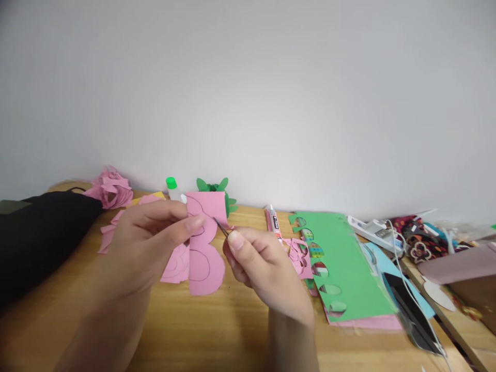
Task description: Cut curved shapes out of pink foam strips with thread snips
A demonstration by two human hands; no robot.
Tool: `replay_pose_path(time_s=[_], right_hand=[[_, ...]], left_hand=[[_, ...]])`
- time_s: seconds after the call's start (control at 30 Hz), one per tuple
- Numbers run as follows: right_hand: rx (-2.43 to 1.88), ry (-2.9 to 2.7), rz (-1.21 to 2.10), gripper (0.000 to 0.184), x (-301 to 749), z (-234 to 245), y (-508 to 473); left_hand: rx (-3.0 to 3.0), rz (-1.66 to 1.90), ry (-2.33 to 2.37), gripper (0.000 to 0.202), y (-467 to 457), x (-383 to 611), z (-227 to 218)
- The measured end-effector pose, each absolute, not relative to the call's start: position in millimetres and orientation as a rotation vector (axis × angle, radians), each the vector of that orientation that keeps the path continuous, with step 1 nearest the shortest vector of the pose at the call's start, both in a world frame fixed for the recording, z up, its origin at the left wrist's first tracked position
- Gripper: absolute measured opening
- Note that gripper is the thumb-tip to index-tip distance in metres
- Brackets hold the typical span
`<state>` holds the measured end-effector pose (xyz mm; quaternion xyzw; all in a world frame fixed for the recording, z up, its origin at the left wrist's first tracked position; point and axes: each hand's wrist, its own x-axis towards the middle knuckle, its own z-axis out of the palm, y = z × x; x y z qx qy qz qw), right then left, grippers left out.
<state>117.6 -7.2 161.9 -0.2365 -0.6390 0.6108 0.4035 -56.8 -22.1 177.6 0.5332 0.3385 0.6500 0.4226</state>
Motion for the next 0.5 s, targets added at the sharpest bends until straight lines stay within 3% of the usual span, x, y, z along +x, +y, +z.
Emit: replay_pose_path(time_s=[0.5], right_hand=[[-0.672, -1.684, 1.517, 0.049, 119.2, 168.1, -6.6]], left_hand=[[1.382, 1.647, 0.965, 0.017, -24.1, -57.2, 179.2]])
